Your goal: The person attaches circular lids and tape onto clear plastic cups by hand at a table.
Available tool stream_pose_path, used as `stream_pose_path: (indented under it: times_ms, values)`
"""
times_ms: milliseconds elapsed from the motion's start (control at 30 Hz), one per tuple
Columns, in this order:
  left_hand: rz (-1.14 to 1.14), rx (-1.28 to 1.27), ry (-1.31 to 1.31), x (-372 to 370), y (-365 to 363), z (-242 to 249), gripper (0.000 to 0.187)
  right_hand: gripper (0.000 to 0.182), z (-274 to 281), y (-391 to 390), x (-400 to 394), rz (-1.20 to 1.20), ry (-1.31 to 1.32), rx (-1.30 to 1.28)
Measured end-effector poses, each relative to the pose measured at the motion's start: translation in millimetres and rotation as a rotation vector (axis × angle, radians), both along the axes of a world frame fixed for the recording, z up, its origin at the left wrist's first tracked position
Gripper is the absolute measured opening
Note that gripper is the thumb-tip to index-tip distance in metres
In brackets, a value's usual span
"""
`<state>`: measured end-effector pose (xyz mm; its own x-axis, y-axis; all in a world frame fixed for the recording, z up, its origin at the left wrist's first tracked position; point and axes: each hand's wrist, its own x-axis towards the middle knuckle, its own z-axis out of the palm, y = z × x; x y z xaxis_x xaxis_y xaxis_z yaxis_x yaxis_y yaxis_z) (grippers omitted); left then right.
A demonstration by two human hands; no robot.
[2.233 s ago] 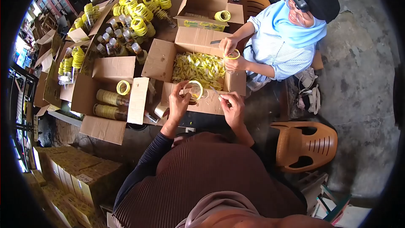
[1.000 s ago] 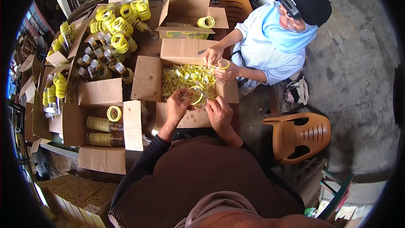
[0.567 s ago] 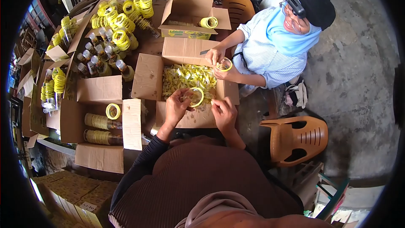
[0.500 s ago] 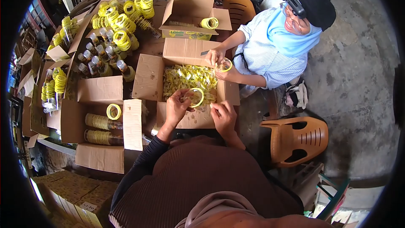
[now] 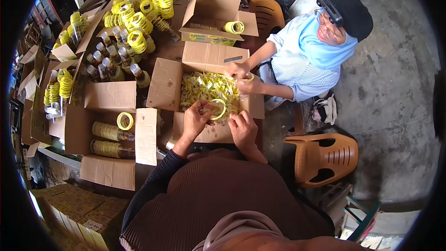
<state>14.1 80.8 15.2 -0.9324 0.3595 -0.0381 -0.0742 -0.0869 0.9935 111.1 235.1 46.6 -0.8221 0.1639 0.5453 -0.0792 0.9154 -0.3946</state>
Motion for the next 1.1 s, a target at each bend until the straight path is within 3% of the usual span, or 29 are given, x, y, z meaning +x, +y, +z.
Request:
stream_pose_path:
  times_ms: [267, 433, 500, 533, 567, 700, 767, 867, 1100]
  values:
    - [-0.063, 0.026, -0.088, -4.1, -6.3, -6.6, 0.037, 0.014, -4.5, -1.7, -2.4, 0.010, -0.034, -0.008]
    - [0.015, 0.093, -0.052, -5.8, -1.8, -18.1, 0.032, 0.010, -6.6, 2.5, -9.0, 0.130, -0.027, -0.637]
    - [0.084, 0.123, 0.018, -3.3, -1.2, -14.3, 0.030, 0.009, -13.1, 8.9, -8.9, 0.115, -0.032, -0.667]
    - [0.130, -0.057, 0.172, -1.6, -3.4, -7.8, 0.027, 0.008, -16.0, 12.2, -9.1, 0.099, -0.036, -0.695]
    - [0.175, -0.238, 0.325, -0.5, -4.5, -4.0, 0.024, 0.010, -18.4, 14.5, -9.6, 0.088, -0.010, -0.676]
    - [0.165, -0.148, 0.298, 4.6, 0.4, -6.5, 0.022, 0.013, 3.3, 9.1, -6.0, 0.016, -0.011, -0.434]
    - [0.218, -0.333, 0.557, 6.6, 0.6, 3.0, 0.022, 0.017, 9.1, 3.9, -4.1, 0.021, -0.016, -0.302]
    - [0.236, -0.400, 0.790, 7.5, 2.1, 1.9, 0.022, 0.015, 12.0, 2.6, -2.5, 0.034, 0.036, -0.199]
    - [0.162, -0.530, 0.777, 7.8, 2.4, -26.8, 0.020, 0.015, -6.6, 7.3, 0.9, 0.023, -0.033, -0.140]
